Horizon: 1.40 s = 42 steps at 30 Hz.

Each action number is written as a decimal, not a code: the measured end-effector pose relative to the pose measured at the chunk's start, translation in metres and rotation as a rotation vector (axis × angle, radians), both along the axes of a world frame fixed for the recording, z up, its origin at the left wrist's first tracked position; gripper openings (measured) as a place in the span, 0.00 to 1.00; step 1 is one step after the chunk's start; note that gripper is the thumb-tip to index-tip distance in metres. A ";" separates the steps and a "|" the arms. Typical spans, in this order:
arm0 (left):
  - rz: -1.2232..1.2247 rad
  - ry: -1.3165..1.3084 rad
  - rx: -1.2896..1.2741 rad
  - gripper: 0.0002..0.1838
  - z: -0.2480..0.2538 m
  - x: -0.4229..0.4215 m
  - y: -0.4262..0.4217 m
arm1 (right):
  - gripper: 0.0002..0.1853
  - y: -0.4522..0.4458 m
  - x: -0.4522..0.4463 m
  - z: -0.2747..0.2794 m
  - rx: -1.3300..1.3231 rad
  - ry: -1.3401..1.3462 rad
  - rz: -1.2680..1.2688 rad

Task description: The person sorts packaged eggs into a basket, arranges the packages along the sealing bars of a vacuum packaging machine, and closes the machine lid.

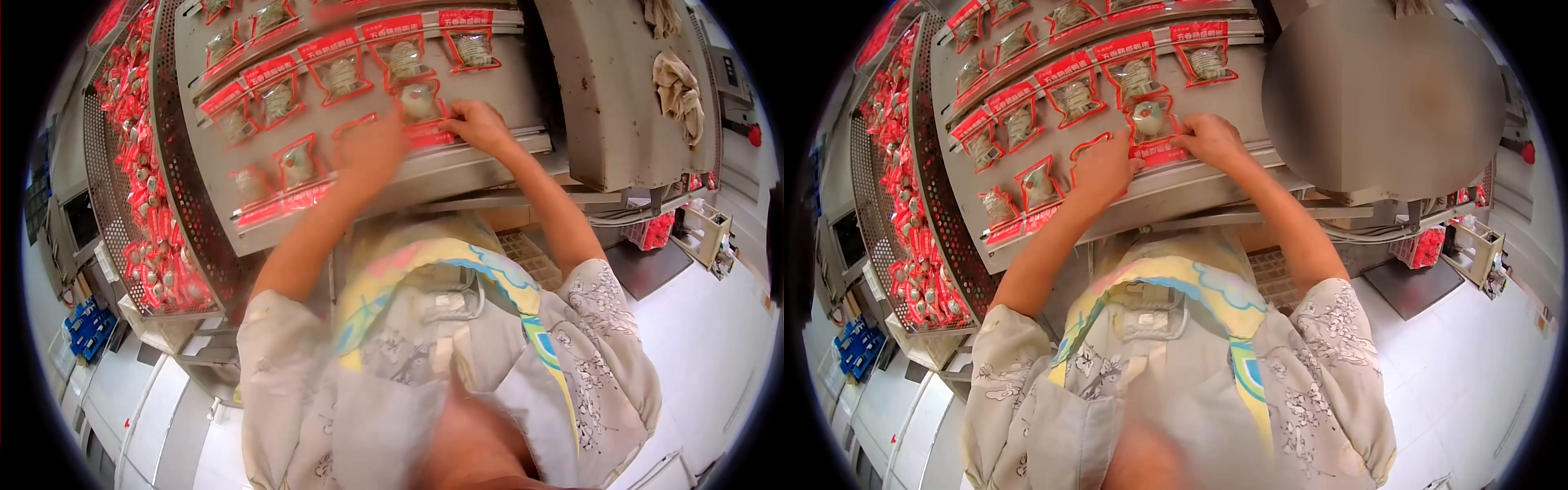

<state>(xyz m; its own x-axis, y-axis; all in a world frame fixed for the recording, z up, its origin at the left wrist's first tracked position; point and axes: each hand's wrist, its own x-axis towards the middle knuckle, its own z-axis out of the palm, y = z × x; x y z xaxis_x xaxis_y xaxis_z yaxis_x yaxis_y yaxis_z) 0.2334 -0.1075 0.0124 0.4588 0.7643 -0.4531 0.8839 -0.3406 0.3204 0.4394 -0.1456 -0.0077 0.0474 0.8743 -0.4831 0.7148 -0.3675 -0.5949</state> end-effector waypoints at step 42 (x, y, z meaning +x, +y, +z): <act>-0.439 -0.603 0.265 0.14 -0.014 -0.019 -0.047 | 0.14 -0.018 0.002 0.002 -0.036 0.170 -0.181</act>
